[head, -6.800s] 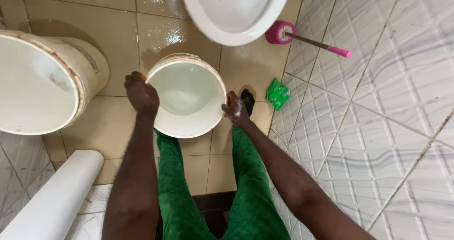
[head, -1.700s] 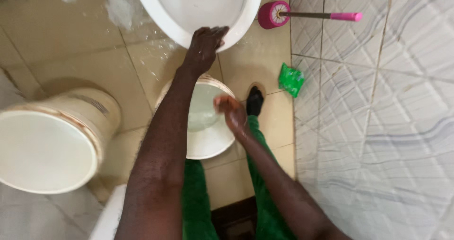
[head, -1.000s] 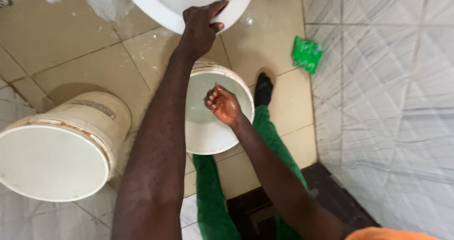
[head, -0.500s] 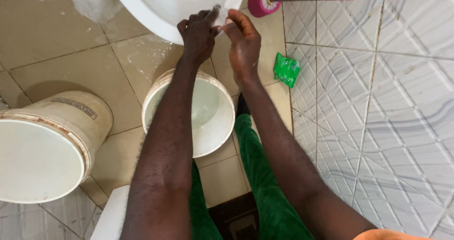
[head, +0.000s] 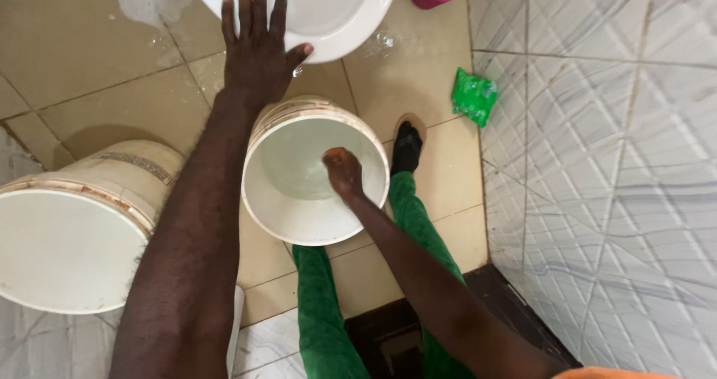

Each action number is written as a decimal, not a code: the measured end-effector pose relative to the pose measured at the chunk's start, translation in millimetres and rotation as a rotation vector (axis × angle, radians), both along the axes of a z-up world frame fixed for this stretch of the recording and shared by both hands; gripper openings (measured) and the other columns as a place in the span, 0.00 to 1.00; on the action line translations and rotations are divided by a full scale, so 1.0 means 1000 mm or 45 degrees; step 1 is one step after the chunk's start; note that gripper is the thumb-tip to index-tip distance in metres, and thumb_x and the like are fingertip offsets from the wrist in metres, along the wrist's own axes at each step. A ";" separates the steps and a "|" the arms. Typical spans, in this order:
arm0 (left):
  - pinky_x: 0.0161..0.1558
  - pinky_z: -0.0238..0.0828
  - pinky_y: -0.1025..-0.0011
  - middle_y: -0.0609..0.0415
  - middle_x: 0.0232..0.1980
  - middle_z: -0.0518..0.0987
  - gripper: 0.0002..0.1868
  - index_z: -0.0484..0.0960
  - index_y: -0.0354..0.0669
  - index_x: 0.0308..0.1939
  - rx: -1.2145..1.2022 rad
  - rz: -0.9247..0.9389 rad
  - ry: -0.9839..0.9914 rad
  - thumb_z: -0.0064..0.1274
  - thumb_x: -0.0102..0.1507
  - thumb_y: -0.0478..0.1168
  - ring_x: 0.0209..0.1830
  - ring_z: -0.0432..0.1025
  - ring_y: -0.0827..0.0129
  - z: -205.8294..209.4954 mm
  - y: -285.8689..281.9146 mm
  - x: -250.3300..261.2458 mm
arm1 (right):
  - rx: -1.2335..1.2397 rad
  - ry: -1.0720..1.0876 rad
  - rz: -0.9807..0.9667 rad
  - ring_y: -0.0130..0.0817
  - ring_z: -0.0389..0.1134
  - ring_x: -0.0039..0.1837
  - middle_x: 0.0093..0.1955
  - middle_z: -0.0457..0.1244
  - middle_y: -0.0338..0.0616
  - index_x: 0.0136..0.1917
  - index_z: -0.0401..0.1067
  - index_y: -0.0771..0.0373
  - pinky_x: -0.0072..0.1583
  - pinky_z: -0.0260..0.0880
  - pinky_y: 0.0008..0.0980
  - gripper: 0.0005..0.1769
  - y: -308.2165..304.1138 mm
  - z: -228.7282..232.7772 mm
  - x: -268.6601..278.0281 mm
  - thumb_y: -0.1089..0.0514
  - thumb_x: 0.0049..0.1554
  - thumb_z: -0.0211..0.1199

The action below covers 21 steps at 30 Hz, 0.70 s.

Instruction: The person cleans the toilet bowl and seat using a cloth and soapy water from buckets, wiping the rim and the top of the seat before rinsing their hands.

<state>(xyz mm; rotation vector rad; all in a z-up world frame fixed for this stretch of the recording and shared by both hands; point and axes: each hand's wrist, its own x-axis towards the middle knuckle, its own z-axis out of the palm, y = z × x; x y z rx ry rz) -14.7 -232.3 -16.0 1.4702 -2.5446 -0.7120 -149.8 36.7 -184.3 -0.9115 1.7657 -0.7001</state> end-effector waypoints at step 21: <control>0.66 0.02 0.31 0.25 0.82 0.37 0.69 0.47 0.41 0.80 0.237 0.106 -0.490 0.57 0.50 0.79 0.81 0.18 0.37 -0.010 -0.015 -0.047 | -0.046 -1.562 -0.501 0.41 0.72 0.47 0.44 0.68 0.46 0.49 0.74 0.64 0.46 0.69 0.32 0.14 -0.154 0.164 -0.114 0.53 0.70 0.54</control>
